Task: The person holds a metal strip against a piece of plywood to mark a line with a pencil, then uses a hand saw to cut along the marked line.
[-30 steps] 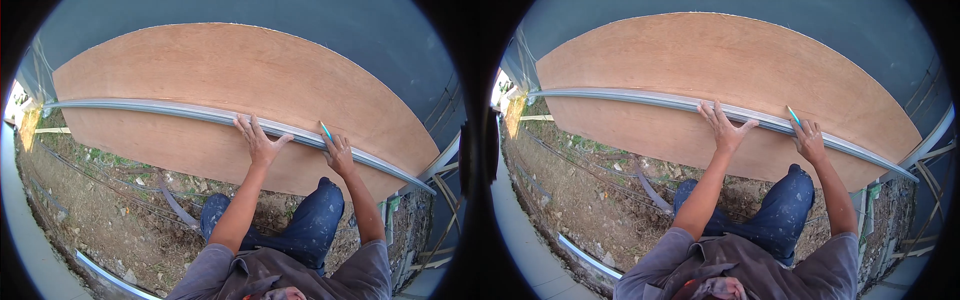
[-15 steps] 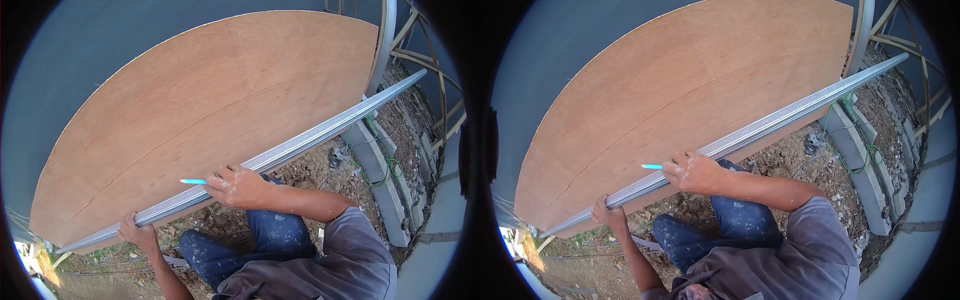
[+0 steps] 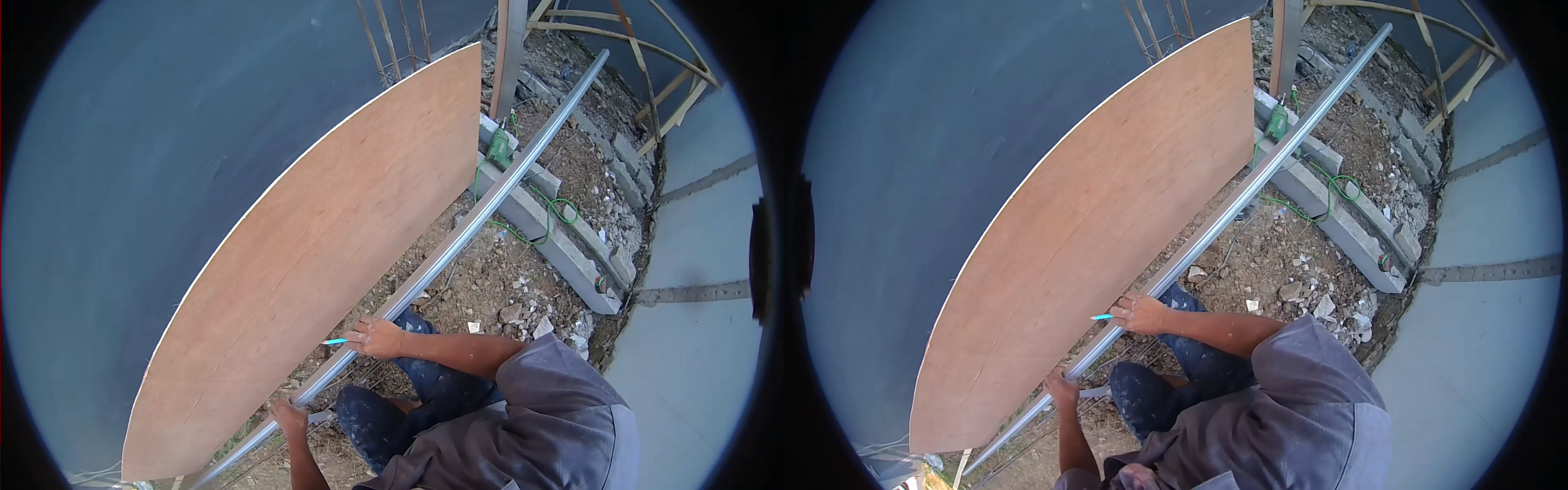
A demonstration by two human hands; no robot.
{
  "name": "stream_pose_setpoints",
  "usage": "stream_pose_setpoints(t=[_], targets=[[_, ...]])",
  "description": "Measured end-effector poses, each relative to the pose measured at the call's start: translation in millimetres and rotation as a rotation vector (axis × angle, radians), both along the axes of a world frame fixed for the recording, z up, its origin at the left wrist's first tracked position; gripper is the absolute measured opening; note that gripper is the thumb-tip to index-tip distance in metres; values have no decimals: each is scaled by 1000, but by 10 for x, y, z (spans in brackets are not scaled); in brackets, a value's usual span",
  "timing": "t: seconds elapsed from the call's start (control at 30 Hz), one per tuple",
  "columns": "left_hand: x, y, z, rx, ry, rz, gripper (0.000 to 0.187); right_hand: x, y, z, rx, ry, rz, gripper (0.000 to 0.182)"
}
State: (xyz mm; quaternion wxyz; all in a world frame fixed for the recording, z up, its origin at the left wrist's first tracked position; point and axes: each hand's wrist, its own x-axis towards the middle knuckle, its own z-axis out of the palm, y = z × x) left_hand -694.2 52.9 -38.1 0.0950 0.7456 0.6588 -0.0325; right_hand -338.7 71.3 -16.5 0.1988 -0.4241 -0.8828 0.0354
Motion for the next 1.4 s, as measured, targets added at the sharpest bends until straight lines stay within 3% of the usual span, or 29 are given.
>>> stream_pose_setpoints(t=[0.07,0.2,0.3,0.33,0.43,0.47,0.53,0.57,0.63,0.7,0.77,0.83,0.9,0.97,1.03,1.07,1.13,1.2,1.27,1.3,1.33,1.37,1.4], targets=[[-106,-339,28,-131,-49,-26,33,56,-397,300,-87,-22,-51,19],[198,-906,1063,-359,-172,-73,54,301,-1175,1279,-297,-12,-247,33],[424,-1136,1665,-455,-195,-137,66,494,-1490,1921,-146,9,-389,44],[480,-1201,1779,-434,-227,-128,61,588,-1556,2159,-114,-4,-417,44],[888,-1157,2369,-509,-197,-129,52,738,-1824,2771,-23,417,-693,49],[1006,-1159,2491,-409,-262,-171,49,795,-1895,2911,72,531,-815,33],[1280,-1088,2649,-281,-345,-231,46,930,-2019,2981,25,992,-990,18],[1419,-1027,2720,-266,-359,-223,45,1009,-2048,2965,61,992,-985,18],[1851,-929,3110,-243,-443,-225,41,1156,-2067,2849,73,1365,-1060,17],[2245,-838,3423,-274,-500,-276,44,1291,-2141,2729,-260,1487,-1137,26],[2776,-751,3650,-329,-599,-421,48,1294,-2201,2882,-499,1562,-984,40],[3475,-626,3782,-345,-681,-476,46,1292,-2183,2596,-766,1416,-798,65],[4200,-599,4139,-393,-738,-533,47,1229,-2069,2308,-915,1330,-445,66],[5020,-446,4245,-353,-762,-603,46,1202,-1974,2502,-970,1407,-189,71],[5836,-408,4515,-351,-863,-664,46,1284,-1918,2948,-743,1463,-350,51],[6170,-421,4829,-399,-835,-689,50,1447,-1819,2959,-731,1452,-351,51],[6557,-444,5107,-443,-813,-728,56,1773,-1622,2939,-524,1648,-512,27],[6719,-455,5095,-264,-1217,-893,79,2275,-1570,3484,-355,1867,-592,20],[6396,-410,5069,108,-991,-956,96,2922,-1346,3751,-89,2000,-538,16],[6156,-450,4940,55,-1002,-924,100,3328,-1202,3767,90,1702,-733,14],[5871,-505,4753,2,-1008,-893,104,3632,-1229,4316,-136,2082,-659,12],[5565,-603,4532,-180,-941,-817,107,3957,-1160,4512,-93,2098,-655,13],[5209,-643,4131,-145,-742,-867,108,4276,-1104,4659,-14,2034,-673,14]])
